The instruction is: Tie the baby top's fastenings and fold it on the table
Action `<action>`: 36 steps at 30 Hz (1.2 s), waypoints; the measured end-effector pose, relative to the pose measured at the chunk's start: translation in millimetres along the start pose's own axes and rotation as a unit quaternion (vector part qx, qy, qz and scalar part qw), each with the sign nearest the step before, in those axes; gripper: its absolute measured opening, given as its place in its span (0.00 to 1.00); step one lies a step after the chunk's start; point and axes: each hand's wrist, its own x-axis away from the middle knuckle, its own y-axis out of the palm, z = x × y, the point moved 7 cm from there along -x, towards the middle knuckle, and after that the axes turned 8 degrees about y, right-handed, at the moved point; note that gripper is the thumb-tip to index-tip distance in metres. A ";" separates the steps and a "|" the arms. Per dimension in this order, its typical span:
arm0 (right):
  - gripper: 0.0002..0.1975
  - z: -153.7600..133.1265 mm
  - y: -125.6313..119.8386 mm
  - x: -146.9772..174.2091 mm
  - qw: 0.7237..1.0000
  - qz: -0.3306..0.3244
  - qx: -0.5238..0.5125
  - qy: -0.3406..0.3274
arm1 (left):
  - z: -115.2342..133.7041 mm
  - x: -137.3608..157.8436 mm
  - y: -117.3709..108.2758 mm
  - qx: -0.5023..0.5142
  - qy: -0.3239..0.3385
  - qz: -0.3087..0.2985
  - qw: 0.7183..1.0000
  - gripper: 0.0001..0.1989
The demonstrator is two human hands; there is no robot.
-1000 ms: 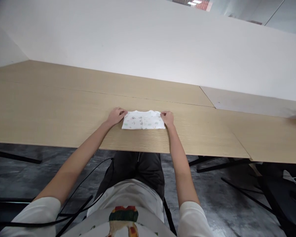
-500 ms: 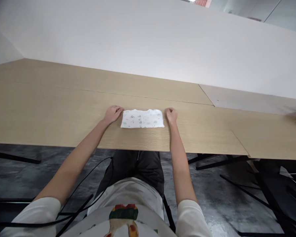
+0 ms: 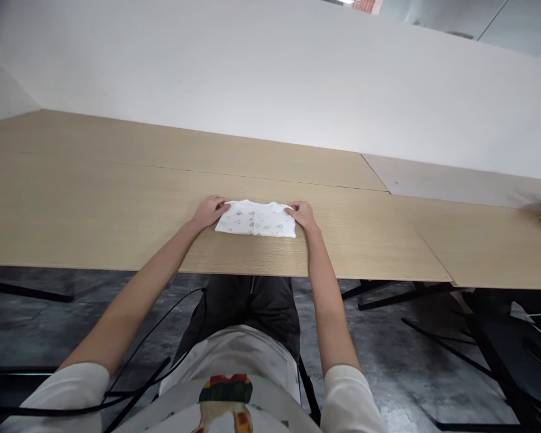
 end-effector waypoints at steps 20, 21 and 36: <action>0.16 -1.6 -0.9 -0.8 0.999 0.013 0.031 -0.026 | 0.2 0.8 1.1 -0.052 0.016 -0.018 0.998 0.23; 0.16 -1.8 -1.0 -0.6 0.999 0.013 0.031 -0.025 | 1.4 0.9 0.6 -0.051 0.018 -0.019 0.998 0.23; 0.15 -1.4 -1.0 -0.8 0.999 0.015 0.029 -0.018 | 4.9 1.0 -0.8 -0.061 0.014 -0.027 0.998 0.23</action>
